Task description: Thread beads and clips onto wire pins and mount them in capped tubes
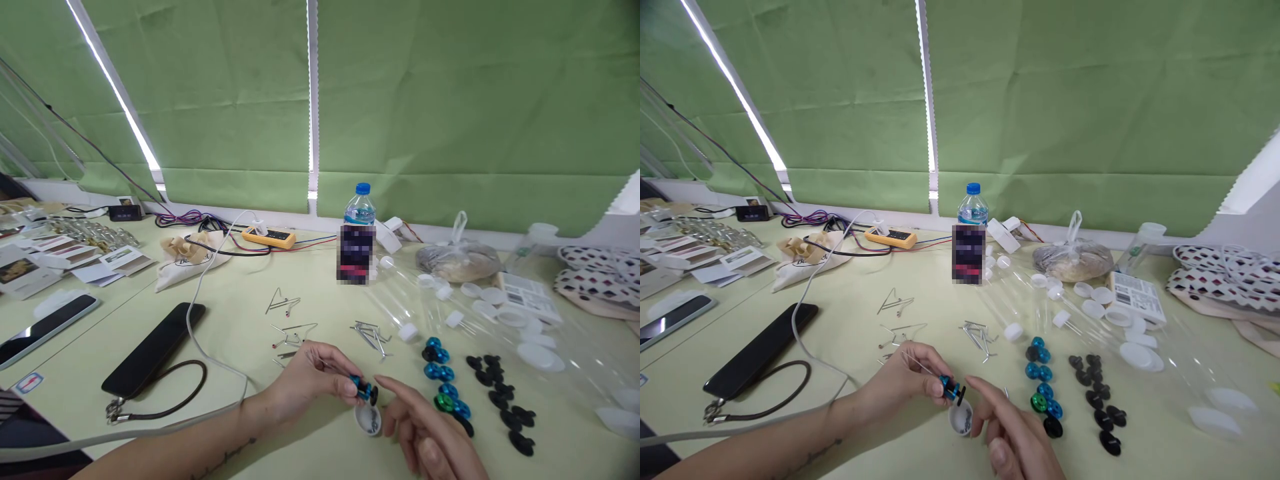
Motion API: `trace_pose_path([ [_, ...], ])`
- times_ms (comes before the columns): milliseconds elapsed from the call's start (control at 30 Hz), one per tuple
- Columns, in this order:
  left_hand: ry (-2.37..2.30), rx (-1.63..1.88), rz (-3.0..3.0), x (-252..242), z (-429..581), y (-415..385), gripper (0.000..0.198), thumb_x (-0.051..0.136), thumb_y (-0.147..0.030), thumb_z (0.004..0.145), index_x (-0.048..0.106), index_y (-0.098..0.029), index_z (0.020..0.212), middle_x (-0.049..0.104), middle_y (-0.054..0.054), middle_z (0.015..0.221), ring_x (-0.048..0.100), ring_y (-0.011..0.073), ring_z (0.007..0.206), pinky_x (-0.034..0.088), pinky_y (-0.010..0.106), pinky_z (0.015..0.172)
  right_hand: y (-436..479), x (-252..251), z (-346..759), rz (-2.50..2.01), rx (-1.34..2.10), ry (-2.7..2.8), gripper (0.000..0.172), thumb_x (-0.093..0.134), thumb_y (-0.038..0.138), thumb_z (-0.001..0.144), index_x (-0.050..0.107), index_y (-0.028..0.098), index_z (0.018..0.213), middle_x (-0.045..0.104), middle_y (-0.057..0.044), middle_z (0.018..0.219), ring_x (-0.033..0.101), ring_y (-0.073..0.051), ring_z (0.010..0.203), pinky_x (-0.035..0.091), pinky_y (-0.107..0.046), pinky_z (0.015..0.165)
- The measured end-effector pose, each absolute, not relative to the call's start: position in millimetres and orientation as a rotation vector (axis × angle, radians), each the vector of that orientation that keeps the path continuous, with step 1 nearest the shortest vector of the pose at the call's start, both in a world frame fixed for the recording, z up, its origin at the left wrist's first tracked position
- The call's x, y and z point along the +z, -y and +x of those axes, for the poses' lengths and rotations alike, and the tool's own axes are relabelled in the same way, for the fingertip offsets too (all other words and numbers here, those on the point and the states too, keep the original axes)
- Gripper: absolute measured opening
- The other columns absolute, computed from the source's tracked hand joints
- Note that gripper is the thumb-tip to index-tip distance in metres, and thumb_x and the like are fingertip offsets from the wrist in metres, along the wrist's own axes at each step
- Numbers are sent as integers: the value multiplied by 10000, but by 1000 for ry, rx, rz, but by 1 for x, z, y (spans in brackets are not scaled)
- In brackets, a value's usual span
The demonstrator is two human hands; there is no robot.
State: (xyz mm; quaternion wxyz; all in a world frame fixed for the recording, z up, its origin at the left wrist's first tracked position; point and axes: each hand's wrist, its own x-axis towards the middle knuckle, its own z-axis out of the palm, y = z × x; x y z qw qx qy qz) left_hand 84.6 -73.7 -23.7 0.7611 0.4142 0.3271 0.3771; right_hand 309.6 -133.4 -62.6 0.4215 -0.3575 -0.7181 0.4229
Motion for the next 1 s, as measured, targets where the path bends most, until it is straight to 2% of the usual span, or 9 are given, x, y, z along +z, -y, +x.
trace_pose_path([
  [500,-692,825,896,-24,84,75,203,861,-182,607,761,-93,760,759,93,723,694,152,607,539,240,629,133,-60,306,-896,1069,1767,501,322,548,993,475,293,1397,634,-47,854,491,-112,503,385,-216,435],
  [1000,-714,811,889,-24,86,75,253,881,-231,575,753,-90,742,751,93,708,684,162,599,530,261,631,133,-62,309,-894,1074,1790,526,311,536,998,464,243,1407,636,-66,877,493,-117,523,383,-213,432],
])
